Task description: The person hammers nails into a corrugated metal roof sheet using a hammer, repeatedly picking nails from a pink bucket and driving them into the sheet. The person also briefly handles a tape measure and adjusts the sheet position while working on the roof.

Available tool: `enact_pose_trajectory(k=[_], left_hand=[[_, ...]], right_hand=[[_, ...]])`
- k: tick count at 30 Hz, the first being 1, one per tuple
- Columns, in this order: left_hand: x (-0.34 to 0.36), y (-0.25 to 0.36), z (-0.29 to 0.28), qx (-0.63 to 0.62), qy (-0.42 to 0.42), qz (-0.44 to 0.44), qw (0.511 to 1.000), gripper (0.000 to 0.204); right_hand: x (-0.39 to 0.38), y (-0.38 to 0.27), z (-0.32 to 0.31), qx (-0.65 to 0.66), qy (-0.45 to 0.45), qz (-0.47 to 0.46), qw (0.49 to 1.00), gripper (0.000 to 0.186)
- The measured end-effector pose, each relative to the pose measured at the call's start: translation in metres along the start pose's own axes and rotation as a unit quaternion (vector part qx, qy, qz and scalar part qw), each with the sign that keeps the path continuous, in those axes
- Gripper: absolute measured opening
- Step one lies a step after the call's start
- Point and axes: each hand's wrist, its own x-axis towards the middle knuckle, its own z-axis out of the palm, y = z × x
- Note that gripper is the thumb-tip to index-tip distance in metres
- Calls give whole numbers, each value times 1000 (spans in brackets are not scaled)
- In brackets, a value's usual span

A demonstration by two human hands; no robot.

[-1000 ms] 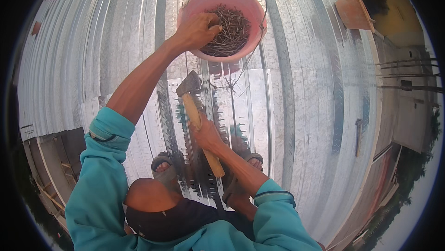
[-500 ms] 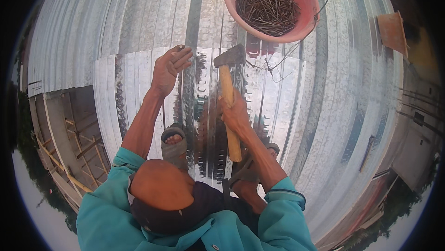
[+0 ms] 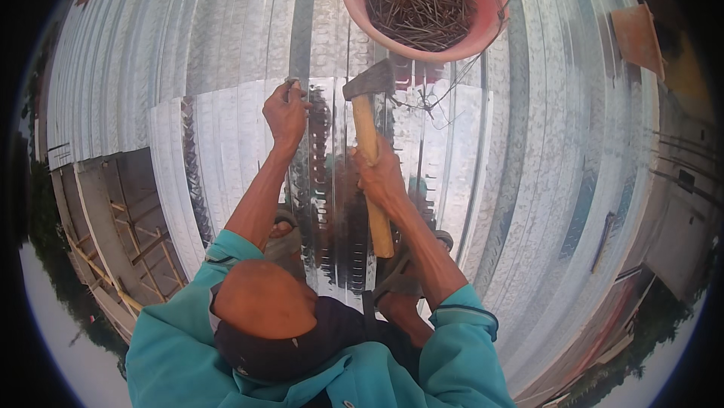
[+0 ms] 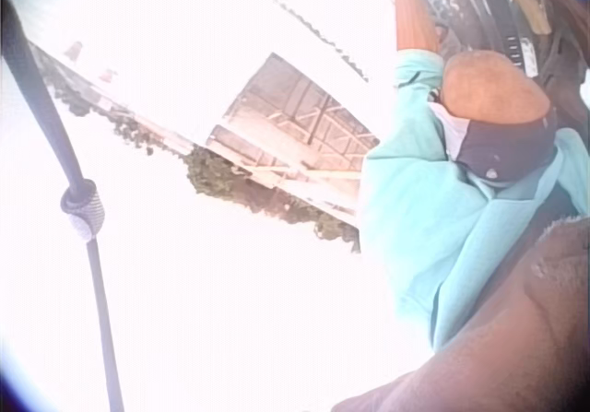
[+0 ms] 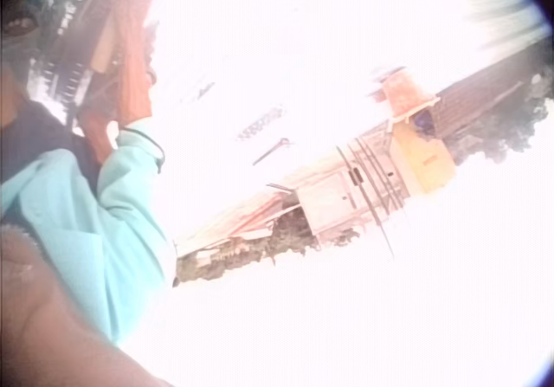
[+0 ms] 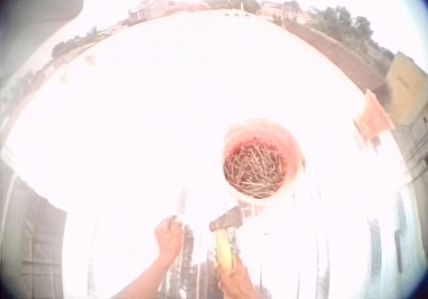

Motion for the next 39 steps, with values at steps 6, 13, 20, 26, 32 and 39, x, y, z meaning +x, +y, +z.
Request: enact_pose_trajectory(k=[6, 13, 20, 26, 32, 39], left_hand=[[-2, -1, 12, 91, 3, 38, 995, 28], [13, -39, 22, 119, 31, 87, 989, 31], [-5, -22, 32, 150, 57, 84, 983, 21], [-8, -45, 53, 91, 118, 98, 984, 20], [-9, -50, 57, 113, 125, 78, 983, 19], [-11, -44, 60, 106, 165, 72, 978, 13]], right_hand=[[-1, 5, -7, -12, -11, -5, 1000, 42], [5, 15, -3, -75, -5, -9, 997, 51], [11, -2, 3, -207, 11, -87, 974, 58], [17, -51, 28, -313, 58, -367, 874, 66], [31, -49, 35, -406, -5, -261, 876, 68], [6, -84, 47, -272, 72, -359, 890, 67]])
